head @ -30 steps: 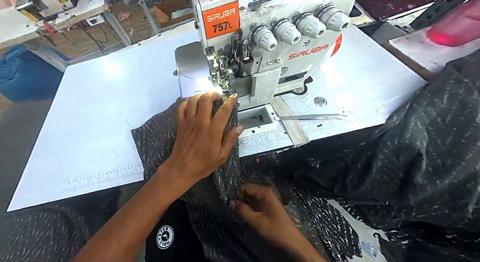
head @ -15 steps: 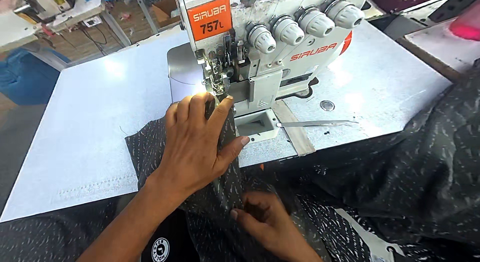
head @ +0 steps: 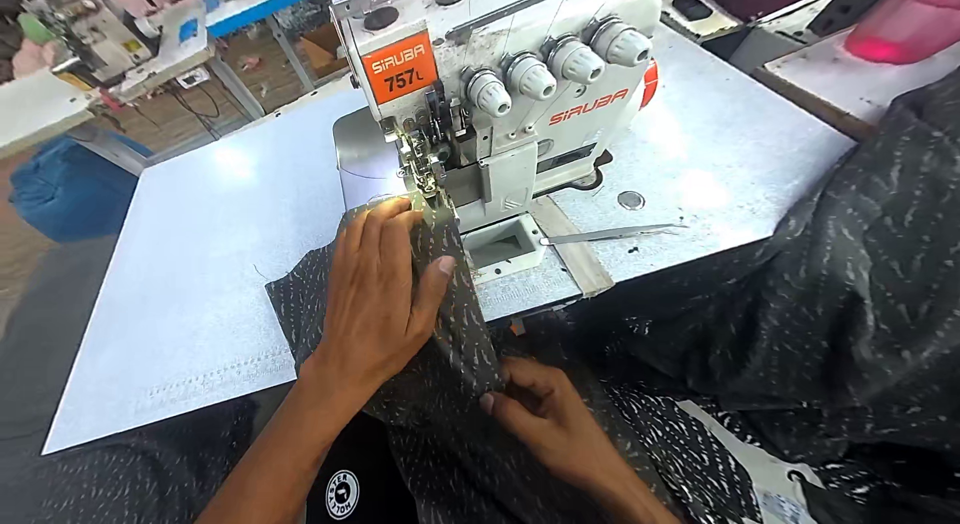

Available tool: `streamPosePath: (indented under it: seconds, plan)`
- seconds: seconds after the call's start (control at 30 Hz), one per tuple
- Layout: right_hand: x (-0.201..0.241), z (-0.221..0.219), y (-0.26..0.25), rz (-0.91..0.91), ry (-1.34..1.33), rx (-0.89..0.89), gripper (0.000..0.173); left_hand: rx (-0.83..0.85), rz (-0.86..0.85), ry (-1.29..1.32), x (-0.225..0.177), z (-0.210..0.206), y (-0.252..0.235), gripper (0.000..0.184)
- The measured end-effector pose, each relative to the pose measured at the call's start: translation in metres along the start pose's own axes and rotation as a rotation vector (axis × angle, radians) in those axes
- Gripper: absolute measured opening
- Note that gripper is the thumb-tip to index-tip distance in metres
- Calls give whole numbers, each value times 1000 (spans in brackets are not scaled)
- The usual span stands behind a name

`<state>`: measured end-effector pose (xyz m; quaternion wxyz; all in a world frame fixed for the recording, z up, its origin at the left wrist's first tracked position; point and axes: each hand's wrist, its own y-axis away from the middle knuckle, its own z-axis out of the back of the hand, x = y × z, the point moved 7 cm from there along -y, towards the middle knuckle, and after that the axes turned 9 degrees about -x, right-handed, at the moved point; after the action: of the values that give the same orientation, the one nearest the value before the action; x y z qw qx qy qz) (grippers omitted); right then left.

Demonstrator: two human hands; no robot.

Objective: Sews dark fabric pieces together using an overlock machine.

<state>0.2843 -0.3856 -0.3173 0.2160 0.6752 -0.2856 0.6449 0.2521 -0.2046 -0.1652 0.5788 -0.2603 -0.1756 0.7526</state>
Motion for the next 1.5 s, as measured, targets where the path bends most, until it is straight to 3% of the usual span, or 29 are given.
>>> streamPosePath:
  seconds: [0.23,0.53,0.83,0.9,0.97,1.03,1.13,1.23,1.3,1.4,1.5]
  plan:
    - [16,5,0,7,-109,20,12,108,-28,-30,3,-5,-2,62]
    - [46,-3,-45,43,-137,13,12,302,7,-18,57,-27,-50,66]
    - [61,-2,-78,52,-133,-34,5,356,90,-48,108,-51,-102,67]
    - [56,-5,-78,22,-134,-28,4,324,190,4,122,-53,-109,68]
    - [42,-7,-64,-43,-133,19,5,83,249,111,132,-39,-106,62]
    - [21,-6,-35,-154,-95,114,9,-207,187,170,124,-4,-74,53]
    - [0,3,22,-257,2,252,11,-367,248,377,85,26,52,44]
    - [-4,20,63,-244,38,331,4,-362,424,482,46,27,188,36]
    - [0,34,83,-256,25,344,6,-296,565,525,36,16,243,37]
    - [2,52,116,-351,2,362,11,-187,757,581,32,2,282,43]
    - [2,65,145,-389,-64,304,5,-130,836,622,32,-9,285,44]
